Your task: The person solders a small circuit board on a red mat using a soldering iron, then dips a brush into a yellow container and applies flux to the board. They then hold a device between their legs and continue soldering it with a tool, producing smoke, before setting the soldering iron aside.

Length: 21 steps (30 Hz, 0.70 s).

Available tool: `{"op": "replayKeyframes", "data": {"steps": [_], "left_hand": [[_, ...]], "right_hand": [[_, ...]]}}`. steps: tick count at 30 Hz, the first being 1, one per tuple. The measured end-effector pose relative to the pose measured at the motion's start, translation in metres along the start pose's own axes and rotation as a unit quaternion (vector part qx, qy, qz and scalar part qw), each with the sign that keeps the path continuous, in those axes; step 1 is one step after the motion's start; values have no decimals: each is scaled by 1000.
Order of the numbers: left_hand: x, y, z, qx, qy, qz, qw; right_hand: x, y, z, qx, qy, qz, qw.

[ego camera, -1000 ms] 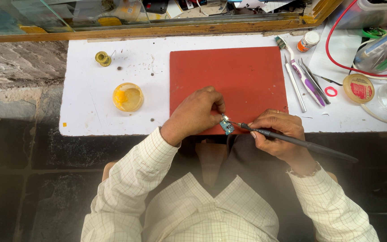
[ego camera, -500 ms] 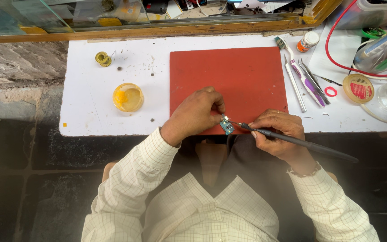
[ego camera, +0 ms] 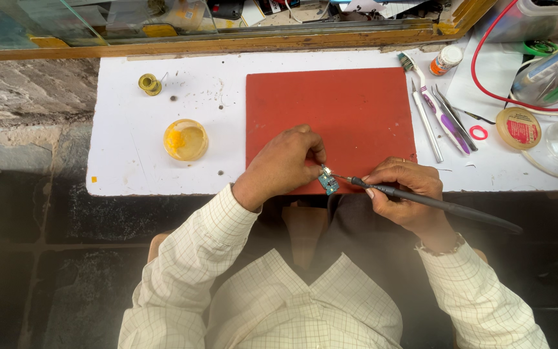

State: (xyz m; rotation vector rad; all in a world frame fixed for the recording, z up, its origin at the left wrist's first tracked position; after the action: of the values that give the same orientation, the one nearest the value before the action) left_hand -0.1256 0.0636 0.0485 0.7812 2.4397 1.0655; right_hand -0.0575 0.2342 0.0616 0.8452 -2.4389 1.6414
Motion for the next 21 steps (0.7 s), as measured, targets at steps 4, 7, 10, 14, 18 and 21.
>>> {"op": "replayKeyframes", "data": {"steps": [4,7,10,14,18,21], "left_hand": [[0,-1,0,2,-1,-1,1000],[0,-1,0,2,-1,-3,1000],[0,-1,0,3,-1,-2,1000],[1,-2,0,5,-2,-4,1000],[1,-3,1,5,-2,-6,1000],[1,-2,1,6,0,-2,1000]], "right_hand": [[1,-1,1,-11,3,3,1000],[2,-3,1,-8,2,1,1000],[2,-4,1,-14,0,-1,1000],[3,-4,1,-18,-2,0,1000],[3,-5,0,-12,1,-12,1000],[2,-5,0,-20,0,-11,1000]]}}
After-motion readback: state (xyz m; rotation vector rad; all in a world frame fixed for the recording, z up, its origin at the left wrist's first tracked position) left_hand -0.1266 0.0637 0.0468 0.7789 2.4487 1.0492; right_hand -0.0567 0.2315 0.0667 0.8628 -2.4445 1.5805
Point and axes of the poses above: each hand's wrist, its own x-axis towards the middle knuckle, its own z-axis out of the palm, y = z × x, the point moved 10 cm from there along x, towards the middle knuckle, and after that the axes turned 9 degrees about -y, right-handed, at the moved point
